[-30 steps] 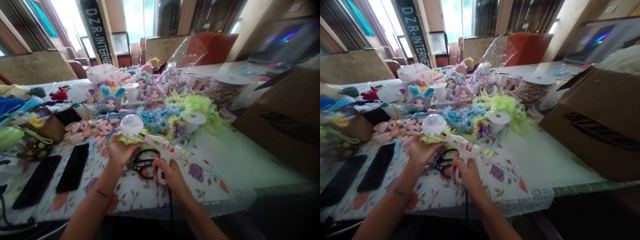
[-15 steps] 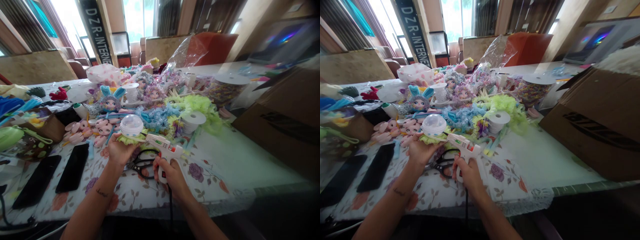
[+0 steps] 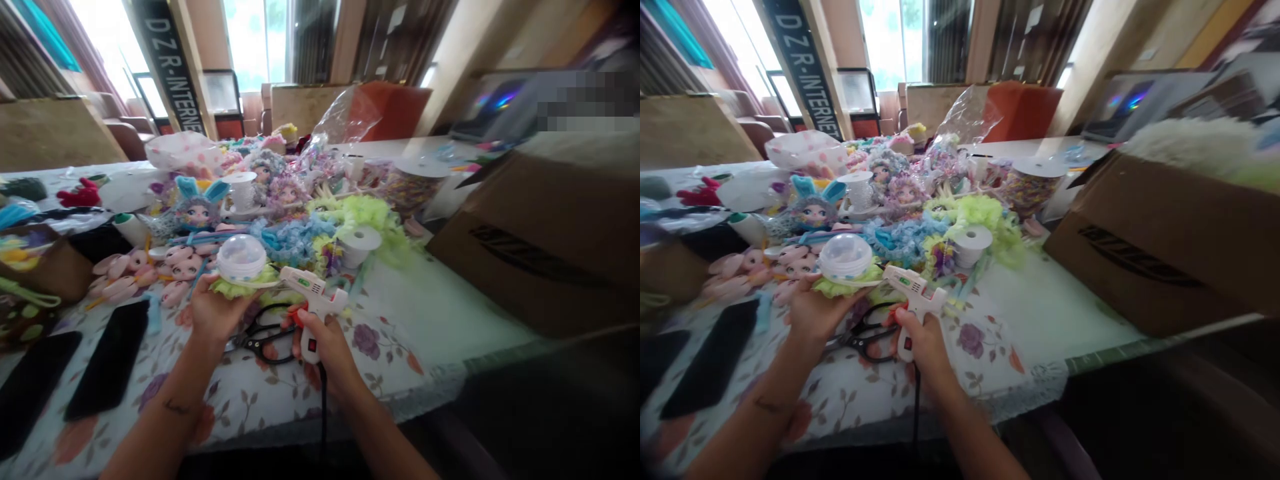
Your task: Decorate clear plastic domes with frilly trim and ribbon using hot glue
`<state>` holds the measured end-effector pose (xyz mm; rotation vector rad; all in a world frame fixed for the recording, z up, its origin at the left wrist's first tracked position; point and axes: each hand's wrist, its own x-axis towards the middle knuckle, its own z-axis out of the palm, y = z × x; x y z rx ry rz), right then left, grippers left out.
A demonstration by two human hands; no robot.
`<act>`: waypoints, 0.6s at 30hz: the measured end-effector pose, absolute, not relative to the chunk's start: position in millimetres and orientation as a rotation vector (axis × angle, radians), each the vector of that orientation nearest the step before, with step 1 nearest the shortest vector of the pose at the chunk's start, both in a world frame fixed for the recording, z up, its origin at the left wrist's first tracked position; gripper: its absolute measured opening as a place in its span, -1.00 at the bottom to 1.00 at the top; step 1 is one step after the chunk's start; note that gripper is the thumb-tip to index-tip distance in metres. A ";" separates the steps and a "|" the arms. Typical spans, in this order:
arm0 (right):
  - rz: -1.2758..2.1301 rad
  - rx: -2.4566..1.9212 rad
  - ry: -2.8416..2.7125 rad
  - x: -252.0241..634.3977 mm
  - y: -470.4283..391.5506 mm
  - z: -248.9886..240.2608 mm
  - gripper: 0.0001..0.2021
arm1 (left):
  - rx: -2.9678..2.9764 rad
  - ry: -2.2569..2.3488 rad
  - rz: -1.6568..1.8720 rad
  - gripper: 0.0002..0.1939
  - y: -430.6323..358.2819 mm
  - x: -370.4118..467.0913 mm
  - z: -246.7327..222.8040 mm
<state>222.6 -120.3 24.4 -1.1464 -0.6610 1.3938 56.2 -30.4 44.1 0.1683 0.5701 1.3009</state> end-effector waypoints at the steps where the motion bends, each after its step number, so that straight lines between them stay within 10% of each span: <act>1: 1.387 -1.135 -0.641 228.6 -120.6 25.4 -0.69 | 0.165 0.593 1.314 -0.56 -30.0 55.2 43.9; 18: 0.269 -2.173 -0.783 480.0 -123.6 26.4 -0.80 | 0.191 0.586 1.295 -0.52 -29.5 56.1 43.8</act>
